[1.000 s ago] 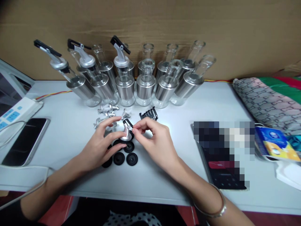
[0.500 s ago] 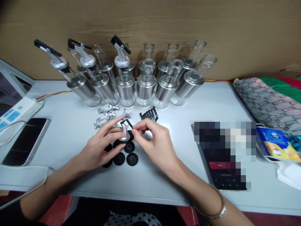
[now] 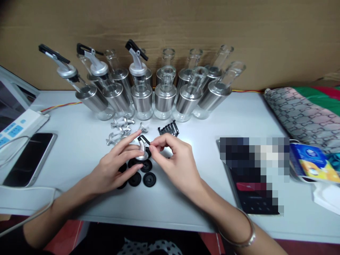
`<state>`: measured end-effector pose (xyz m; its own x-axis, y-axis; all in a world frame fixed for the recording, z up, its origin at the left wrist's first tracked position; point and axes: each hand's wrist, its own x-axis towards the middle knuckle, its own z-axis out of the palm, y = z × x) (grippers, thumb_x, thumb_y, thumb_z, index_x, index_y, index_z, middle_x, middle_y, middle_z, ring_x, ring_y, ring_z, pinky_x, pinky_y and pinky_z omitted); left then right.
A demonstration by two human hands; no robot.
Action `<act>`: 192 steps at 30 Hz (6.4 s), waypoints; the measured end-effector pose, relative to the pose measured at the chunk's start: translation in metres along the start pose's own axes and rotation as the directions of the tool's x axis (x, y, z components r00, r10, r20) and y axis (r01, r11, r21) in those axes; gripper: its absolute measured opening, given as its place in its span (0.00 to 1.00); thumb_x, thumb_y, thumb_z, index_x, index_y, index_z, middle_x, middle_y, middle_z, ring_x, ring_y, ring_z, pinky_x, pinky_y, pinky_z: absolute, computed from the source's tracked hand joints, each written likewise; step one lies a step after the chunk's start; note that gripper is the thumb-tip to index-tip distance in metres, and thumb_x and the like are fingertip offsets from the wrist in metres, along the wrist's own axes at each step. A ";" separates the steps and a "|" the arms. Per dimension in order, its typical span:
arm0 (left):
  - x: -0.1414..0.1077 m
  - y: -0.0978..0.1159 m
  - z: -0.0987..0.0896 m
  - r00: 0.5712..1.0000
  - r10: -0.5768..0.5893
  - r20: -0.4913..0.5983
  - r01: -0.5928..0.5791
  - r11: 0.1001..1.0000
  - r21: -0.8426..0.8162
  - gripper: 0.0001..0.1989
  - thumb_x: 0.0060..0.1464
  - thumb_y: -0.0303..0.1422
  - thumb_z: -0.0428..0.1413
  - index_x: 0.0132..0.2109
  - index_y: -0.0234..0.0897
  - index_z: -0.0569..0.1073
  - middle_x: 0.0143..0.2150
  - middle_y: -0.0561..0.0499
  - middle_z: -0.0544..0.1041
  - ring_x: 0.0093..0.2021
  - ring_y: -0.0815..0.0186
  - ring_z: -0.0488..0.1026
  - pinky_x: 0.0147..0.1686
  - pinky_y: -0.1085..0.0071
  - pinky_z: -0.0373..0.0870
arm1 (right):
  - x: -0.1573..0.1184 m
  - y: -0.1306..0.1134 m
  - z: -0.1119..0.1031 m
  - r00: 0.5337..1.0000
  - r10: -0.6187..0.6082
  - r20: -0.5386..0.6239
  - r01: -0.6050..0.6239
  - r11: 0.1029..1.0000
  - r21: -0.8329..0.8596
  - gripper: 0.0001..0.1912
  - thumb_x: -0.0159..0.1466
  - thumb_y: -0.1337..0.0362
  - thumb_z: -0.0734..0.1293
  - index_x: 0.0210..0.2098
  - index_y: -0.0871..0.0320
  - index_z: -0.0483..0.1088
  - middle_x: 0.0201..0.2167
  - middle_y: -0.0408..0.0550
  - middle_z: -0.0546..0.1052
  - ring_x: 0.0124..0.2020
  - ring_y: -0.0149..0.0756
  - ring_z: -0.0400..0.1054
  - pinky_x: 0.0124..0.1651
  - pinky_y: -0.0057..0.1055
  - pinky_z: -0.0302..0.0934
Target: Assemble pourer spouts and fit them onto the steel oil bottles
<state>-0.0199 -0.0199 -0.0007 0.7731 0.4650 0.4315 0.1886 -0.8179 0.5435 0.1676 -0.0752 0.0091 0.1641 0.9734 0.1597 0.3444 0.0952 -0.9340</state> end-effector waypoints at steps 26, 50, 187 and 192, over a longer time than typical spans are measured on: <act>-0.003 -0.003 0.002 0.994 0.030 -0.102 -0.032 0.999 -0.023 0.09 0.54 0.23 0.52 0.43 0.37 0.65 0.53 0.40 0.71 0.35 0.72 0.73 0.38 0.71 0.74 | 0.000 -0.009 0.005 0.865 0.311 0.395 -0.457 0.813 0.360 0.16 0.58 0.54 0.70 0.34 0.56 0.61 0.20 0.40 0.76 0.21 0.31 0.73 0.26 0.27 0.66; -0.008 -0.004 0.019 0.979 0.075 -0.188 -0.125 0.955 -0.270 0.12 0.51 0.22 0.49 0.43 0.38 0.59 0.51 0.42 0.65 0.54 0.61 0.67 0.47 0.65 0.72 | 0.001 -0.001 0.006 0.594 0.111 0.797 -0.794 0.243 0.557 0.20 0.60 0.62 0.71 0.50 0.61 0.68 0.23 0.41 0.76 0.21 0.25 0.73 0.24 0.18 0.65; -0.011 0.031 0.026 0.586 -0.046 0.809 0.809 -0.034 -0.587 0.33 0.35 0.51 0.67 0.45 0.32 0.76 0.40 0.47 0.74 0.40 0.63 0.71 0.49 0.60 0.67 | 0.022 -0.011 -0.003 0.995 0.097 -0.039 -0.080 0.947 0.312 0.08 0.62 0.59 0.66 0.30 0.57 0.69 0.33 0.46 0.75 0.32 0.32 0.70 0.38 0.32 0.64; -0.015 0.031 0.026 0.608 -0.035 0.793 0.793 0.076 -0.604 0.31 0.39 0.51 0.64 0.45 0.31 0.75 0.39 0.45 0.74 0.40 0.62 0.71 0.44 0.62 0.69 | 0.030 -0.006 -0.012 0.947 0.217 -0.238 -0.012 0.762 0.647 0.07 0.56 0.66 0.66 0.26 0.55 0.61 0.28 0.40 0.65 0.29 0.29 0.63 0.34 0.30 0.60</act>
<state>-0.0098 -0.0610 -0.0094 0.9437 0.0426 -0.3279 0.2614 0.5113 0.8187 0.1810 -0.0493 0.0235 0.4499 0.8927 0.0243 -0.3380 0.1954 -0.9206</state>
